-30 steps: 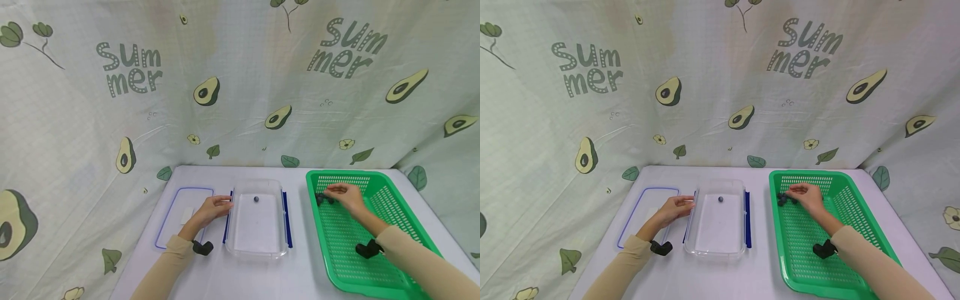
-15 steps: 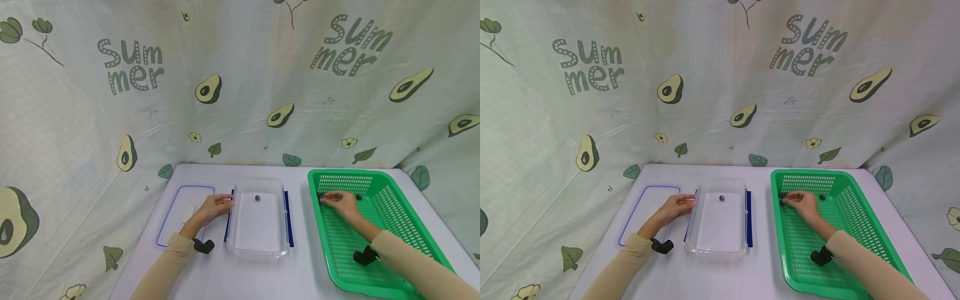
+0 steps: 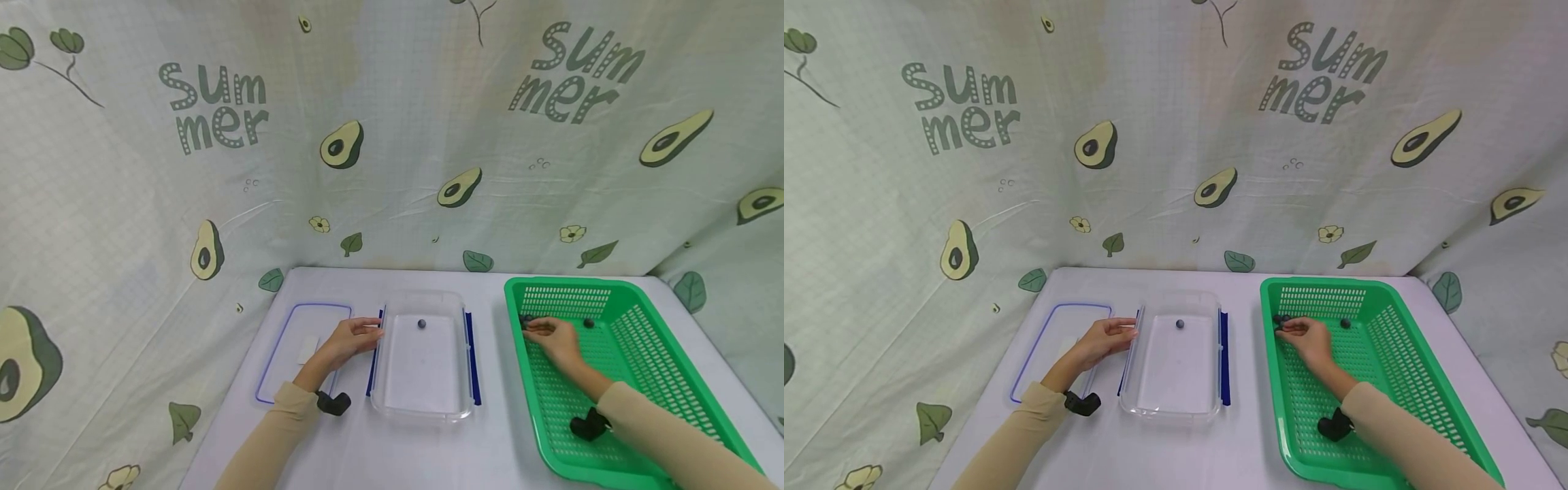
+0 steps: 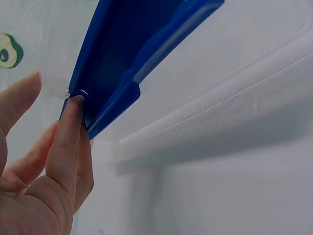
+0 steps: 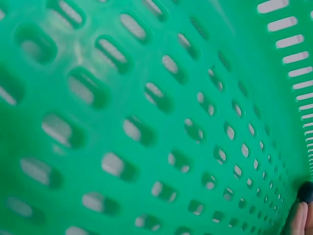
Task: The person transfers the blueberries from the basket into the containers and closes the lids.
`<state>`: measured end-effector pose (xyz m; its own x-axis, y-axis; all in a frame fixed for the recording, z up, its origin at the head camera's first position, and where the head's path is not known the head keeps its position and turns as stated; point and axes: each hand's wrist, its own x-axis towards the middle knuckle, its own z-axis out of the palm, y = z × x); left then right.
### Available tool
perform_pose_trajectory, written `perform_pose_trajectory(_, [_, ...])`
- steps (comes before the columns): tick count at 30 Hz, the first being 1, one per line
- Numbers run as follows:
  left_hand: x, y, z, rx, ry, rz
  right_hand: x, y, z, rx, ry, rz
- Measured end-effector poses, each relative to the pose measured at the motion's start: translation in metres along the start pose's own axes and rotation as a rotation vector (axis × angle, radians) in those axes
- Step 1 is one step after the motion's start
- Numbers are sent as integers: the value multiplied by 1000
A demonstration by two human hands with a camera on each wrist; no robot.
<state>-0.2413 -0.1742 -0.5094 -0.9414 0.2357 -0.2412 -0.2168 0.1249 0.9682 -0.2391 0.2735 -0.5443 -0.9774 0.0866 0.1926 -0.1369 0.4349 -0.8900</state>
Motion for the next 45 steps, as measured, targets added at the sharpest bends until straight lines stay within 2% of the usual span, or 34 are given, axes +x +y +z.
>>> perform_pose_trajectory(20, [-1,-2,-2,18,-6,-5,-4,-5,11,-75,102,30])
perform_pose_trajectory(34, [0,-1,-1,4,-3,-9,-5,-9,7,-143,76,-25])
perform_pose_trajectory(45, [-1,2,-1,2,-8,-12,-3,-11,2,-148,24,-33])
